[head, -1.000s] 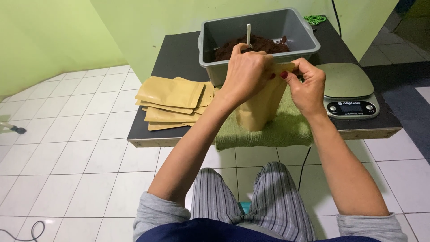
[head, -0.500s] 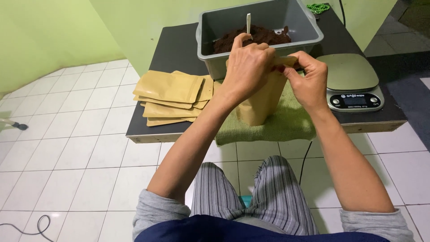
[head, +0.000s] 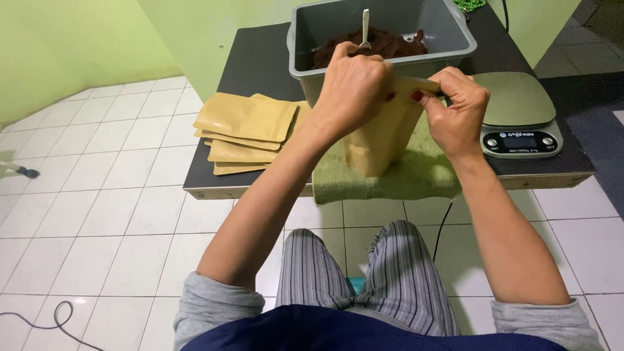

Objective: Filling stand-up pouches with ground coffee using a small spoon and weighing them on a digital scale.

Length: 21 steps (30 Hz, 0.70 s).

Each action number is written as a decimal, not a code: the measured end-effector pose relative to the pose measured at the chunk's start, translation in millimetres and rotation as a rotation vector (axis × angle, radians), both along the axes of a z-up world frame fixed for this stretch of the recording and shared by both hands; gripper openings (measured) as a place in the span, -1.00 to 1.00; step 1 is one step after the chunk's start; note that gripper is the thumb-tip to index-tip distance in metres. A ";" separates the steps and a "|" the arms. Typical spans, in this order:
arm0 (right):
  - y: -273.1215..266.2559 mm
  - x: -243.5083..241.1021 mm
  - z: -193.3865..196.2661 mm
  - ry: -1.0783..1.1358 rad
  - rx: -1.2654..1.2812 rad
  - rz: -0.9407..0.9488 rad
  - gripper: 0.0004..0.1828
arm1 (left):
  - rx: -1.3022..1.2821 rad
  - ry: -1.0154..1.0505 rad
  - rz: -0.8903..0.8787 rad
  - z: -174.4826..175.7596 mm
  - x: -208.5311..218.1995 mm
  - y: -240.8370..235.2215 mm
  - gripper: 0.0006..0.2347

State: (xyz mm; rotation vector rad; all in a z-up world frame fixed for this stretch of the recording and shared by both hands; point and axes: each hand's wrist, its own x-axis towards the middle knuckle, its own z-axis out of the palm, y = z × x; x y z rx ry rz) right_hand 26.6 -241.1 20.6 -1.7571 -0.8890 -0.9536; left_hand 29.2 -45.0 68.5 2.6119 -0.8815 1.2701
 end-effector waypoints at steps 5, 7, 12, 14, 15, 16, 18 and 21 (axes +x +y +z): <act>3.2 -0.8 1.5 -0.007 0.004 -0.002 -0.87 | 0.013 0.014 0.025 -3.0 0.3 11.9 -0.90; 2.8 -3.0 1.4 -0.004 -0.012 -0.013 -0.88 | 0.000 0.039 0.034 -4.4 -0.8 12.2 -0.89; -0.2 -4.2 -0.3 -0.021 -0.038 -0.045 -0.89 | -0.031 0.054 -0.012 -3.7 -0.7 13.0 -0.89; -2.0 -5.8 0.0 -0.015 -0.044 -0.048 -0.90 | -0.040 0.053 0.000 -2.5 -0.4 14.1 -0.92; -2.6 -6.6 0.2 -0.009 -0.045 -0.054 -0.89 | -0.045 0.051 0.009 -1.7 -0.5 14.9 -0.95; -3.3 -5.7 -0.9 -0.009 -0.047 -0.048 -0.89 | -0.047 0.052 0.014 -1.7 -2.4 18.3 -0.95; -4.6 -4.0 -2.8 -0.033 -0.074 -0.065 -0.90 | -0.098 0.049 -0.013 -1.0 -6.5 25.1 -0.96; -3.7 -3.3 -2.9 -0.016 -0.058 -0.048 -0.88 | -0.129 0.057 -0.031 -0.9 -12.4 34.5 -0.93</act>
